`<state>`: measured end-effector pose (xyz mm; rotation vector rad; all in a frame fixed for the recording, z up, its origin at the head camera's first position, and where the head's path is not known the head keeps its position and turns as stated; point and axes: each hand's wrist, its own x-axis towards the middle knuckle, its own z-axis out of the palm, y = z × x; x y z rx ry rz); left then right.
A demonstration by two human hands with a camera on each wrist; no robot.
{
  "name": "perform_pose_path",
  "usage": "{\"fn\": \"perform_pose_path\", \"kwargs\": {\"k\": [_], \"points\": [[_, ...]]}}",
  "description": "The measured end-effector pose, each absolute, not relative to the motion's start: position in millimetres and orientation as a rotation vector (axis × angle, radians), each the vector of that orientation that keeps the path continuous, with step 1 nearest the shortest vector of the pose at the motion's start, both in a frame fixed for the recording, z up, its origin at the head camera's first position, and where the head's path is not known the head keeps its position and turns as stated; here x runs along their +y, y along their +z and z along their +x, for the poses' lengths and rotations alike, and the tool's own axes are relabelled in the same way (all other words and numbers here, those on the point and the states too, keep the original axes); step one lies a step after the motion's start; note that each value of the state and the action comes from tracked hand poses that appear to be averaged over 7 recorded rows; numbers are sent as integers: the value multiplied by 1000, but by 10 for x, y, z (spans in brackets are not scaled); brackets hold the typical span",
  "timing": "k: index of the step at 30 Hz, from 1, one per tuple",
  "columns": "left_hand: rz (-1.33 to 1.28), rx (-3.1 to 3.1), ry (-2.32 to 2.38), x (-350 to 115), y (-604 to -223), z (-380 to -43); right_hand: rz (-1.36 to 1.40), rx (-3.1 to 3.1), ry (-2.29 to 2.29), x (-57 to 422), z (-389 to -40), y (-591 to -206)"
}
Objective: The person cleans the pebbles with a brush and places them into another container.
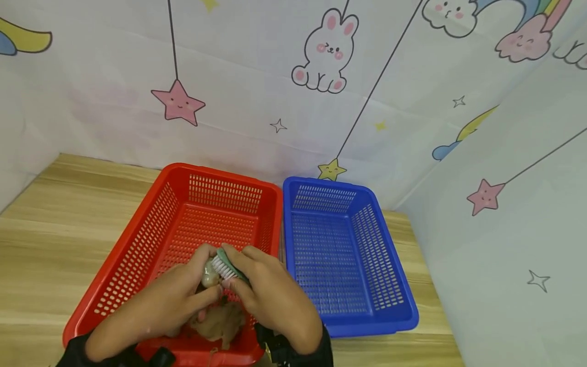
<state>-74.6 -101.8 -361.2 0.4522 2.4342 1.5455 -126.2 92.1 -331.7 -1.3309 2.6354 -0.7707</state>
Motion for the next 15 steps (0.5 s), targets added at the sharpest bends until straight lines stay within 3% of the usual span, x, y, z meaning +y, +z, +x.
{"fn": "perform_pose_path", "kwargs": {"k": [15], "points": [[518, 2378, 1736, -1047, -3602, -742, -1387, 2646, -827, 864, -1259, -3313]]}}
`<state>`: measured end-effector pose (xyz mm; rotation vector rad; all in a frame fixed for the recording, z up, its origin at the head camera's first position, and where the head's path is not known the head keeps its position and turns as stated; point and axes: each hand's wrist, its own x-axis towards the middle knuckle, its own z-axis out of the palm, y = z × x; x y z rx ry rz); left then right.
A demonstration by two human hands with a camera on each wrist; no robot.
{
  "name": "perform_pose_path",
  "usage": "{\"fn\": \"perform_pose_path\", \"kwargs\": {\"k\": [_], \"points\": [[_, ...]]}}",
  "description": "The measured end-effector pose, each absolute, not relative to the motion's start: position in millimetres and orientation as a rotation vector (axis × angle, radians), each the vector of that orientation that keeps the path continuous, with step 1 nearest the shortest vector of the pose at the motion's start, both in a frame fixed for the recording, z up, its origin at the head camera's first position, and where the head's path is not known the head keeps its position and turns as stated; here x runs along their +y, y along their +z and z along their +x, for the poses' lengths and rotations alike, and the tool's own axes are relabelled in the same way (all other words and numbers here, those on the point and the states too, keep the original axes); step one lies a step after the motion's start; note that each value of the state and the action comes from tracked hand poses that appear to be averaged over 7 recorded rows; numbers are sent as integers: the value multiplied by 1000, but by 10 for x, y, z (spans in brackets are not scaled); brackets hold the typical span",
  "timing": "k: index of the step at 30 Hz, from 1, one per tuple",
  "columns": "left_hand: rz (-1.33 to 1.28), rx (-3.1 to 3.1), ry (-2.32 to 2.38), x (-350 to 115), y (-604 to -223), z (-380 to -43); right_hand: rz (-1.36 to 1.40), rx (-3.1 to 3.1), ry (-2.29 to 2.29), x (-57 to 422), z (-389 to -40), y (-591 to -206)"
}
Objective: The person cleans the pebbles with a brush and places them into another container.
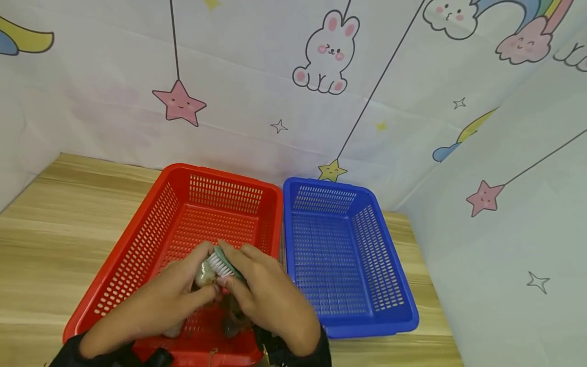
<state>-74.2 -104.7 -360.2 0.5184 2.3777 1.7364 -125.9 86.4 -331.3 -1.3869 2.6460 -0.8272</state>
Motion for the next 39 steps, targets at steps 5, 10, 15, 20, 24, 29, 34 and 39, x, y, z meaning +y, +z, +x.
{"fn": "perform_pose_path", "kwargs": {"k": [5, 10, 15, 20, 24, 29, 34, 39], "points": [[475, 2456, 1764, -1029, -3575, -745, -1438, 2689, -924, 846, -1261, -3309], [424, 2634, 1641, -994, -3561, -732, -1401, 2730, -975, 839, -1274, -3315], [389, 2723, 1521, -972, -3527, -716, -1383, 2738, -962, 839, -1272, -3308], [427, 2658, 1623, -973, -3516, -710, -1374, 2722, -1004, 840, -1261, -3307], [479, 2381, 1907, -993, -3517, -723, -1360, 2696, -1146, 848, -1260, -3315], [244, 1972, 2139, -1029, -3448, -742, -1292, 2684, -1384, 938, -1246, -3283], [107, 1834, 2147, -1021, -3394, -767, -1277, 2537, -1458, 1064, -1246, -3225], [187, 1920, 2121, -997, -3413, -763, -1334, 2410, -1400, 1067, -1265, -3213]]}}
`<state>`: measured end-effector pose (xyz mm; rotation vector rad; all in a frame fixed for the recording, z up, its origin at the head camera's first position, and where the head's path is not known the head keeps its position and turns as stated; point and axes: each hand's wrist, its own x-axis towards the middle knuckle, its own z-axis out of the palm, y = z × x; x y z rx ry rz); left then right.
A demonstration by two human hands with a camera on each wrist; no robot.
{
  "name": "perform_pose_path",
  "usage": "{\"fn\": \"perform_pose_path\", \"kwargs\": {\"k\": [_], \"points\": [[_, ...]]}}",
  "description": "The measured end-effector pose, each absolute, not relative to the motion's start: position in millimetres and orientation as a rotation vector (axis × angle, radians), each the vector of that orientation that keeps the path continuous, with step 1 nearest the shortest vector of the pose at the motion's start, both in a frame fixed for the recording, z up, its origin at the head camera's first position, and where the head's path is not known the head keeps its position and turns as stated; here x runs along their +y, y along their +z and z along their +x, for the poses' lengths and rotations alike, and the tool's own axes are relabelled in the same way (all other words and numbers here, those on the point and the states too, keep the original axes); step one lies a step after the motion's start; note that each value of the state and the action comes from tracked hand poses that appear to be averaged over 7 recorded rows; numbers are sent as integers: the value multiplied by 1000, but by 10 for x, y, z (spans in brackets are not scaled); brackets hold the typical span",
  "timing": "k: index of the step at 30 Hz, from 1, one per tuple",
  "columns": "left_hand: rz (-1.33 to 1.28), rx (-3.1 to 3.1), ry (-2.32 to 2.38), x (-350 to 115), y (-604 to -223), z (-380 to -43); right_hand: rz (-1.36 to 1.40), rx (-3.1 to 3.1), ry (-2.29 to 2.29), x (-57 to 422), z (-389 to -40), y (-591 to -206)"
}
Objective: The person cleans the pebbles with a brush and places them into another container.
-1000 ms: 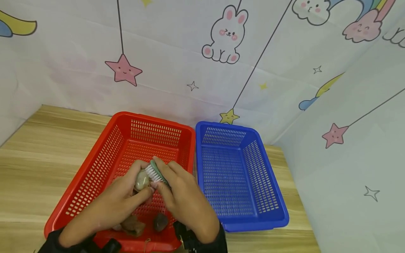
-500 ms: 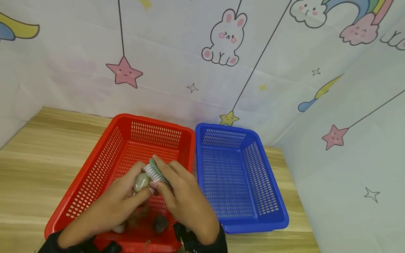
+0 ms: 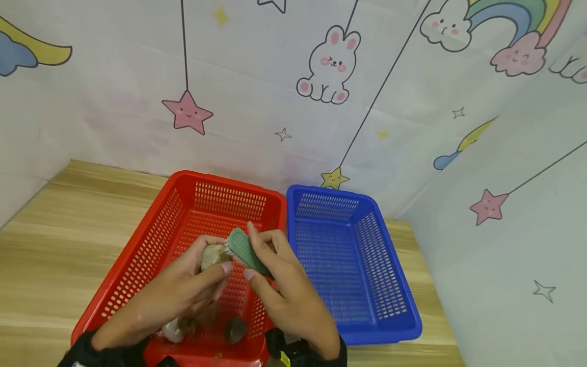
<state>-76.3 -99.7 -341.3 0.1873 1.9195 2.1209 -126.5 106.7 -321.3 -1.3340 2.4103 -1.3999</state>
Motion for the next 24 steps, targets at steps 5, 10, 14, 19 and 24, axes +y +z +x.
{"fn": "perform_pose_path", "kwargs": {"k": [5, 10, 14, 19, 24], "points": [[253, 2049, 2036, -972, -3416, -778, -1365, 2510, -1357, 1050, -1282, -3243], [269, 2040, 2049, -999, -3385, -797, -1361, 2607, -1350, 1050, -1286, -3237], [327, 2039, 2069, -995, -3350, -822, -1428, 2606, -1382, 1062, -1286, -3231], [304, 1999, 2081, -988, -3310, -841, -1420, 2653, -1416, 1056, -1308, -3256], [199, 1978, 2092, -998, -3271, -871, -1337, 2709, -1449, 1065, -1342, -3267]]}}
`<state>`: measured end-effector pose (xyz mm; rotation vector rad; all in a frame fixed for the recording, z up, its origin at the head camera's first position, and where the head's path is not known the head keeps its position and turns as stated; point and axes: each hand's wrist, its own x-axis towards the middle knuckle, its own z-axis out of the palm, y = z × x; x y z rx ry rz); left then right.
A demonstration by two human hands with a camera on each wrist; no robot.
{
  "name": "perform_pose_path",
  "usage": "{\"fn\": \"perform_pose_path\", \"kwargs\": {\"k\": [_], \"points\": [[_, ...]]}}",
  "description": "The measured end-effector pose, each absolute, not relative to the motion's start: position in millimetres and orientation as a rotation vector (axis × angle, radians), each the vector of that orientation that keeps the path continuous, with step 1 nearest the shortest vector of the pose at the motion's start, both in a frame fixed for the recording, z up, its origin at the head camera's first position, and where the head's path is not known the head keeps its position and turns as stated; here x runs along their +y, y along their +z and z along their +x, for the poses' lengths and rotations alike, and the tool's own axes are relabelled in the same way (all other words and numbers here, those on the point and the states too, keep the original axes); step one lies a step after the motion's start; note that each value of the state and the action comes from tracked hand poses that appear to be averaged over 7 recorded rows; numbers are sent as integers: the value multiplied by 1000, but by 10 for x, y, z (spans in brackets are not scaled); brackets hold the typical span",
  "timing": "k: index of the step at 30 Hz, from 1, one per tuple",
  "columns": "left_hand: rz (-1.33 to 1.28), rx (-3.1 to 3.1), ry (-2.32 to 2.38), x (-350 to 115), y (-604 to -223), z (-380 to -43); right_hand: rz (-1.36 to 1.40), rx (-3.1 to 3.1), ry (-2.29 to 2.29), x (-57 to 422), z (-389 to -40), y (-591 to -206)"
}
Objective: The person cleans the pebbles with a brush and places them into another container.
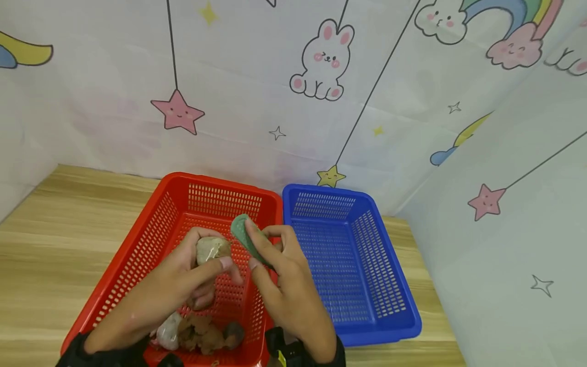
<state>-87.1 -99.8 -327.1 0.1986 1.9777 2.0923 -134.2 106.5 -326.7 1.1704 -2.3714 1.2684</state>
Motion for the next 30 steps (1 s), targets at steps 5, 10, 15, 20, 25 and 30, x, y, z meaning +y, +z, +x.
{"fn": "perform_pose_path", "kwargs": {"k": [5, 10, 15, 20, 25, 30], "points": [[189, 2081, 2109, -1016, -3196, -854, 1108, -2314, 1479, 1084, -1309, -3197], [271, 2073, 2116, -987, -3156, -822, 1213, -2214, 1593, 1065, -1283, -3156], [253, 2036, 2117, -967, -3163, -816, 1271, -2126, 1689, 1065, -1287, -3168], [170, 1969, 2094, -980, -3186, -811, 1323, -2138, 1751, 1078, -1287, -3203], [213, 1947, 2042, -999, -3207, -811, 1285, -2226, 1622, 1045, -1325, -3236], [293, 1901, 2112, -1066, -3258, -834, 1158, -2242, 1588, 1019, -1302, -3223]]}}
